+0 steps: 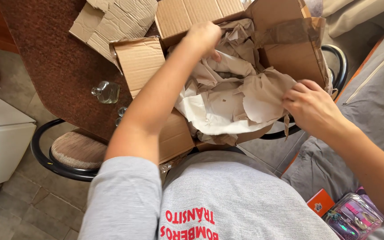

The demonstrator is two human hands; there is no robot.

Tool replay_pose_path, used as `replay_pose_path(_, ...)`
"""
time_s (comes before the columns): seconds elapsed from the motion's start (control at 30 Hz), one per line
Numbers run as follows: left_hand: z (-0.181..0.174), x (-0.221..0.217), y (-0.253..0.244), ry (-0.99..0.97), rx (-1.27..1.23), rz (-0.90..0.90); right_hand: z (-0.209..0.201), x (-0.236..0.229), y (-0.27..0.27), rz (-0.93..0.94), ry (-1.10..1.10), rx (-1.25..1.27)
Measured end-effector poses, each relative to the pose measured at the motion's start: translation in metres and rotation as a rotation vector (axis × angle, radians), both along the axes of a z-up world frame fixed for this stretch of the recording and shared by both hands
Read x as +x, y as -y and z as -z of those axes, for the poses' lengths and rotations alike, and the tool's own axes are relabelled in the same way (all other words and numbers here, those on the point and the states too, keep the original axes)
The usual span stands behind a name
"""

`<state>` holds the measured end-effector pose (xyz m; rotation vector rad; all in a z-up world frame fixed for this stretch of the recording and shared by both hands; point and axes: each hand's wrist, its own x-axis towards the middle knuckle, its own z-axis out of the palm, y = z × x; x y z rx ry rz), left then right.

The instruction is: Unpacking small glass jars and lids from a cardboard box filled with packing paper

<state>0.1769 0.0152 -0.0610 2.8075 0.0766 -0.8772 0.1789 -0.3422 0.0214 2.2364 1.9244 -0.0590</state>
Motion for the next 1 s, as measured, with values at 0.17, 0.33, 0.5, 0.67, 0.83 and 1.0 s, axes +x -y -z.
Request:
replay_pose_path(0.17,0.038,-0.054,0.041,0.663,0.381,0.487,0.002,-0.012,-0.024,0.108,0.139,-0.088)
replay_pose_path(0.33,0.069,-0.108,0.041,1.153,0.118,0.48,0.027,-0.015,-0.087,0.01,0.122,0.267)
replay_pose_path(0.5,0.074,-0.14,0.041,0.847,0.208,0.425,0.102,-0.006,-0.143,0.087,0.061,0.302)
replay_pose_path(0.67,-0.012,-0.177,0.066,0.416,0.409,0.391,0.136,0.008,-0.16,0.113,0.007,0.14)
replay_pose_path(0.83,0.004,-0.197,0.081,0.075,0.414,0.332,0.129,0.027,-0.171,0.247,-0.11,-0.081)
replay_pose_path(1.0,0.024,-0.201,0.09,0.097,0.305,0.053,0.134,0.043,-0.165,0.351,-0.33,-0.022)
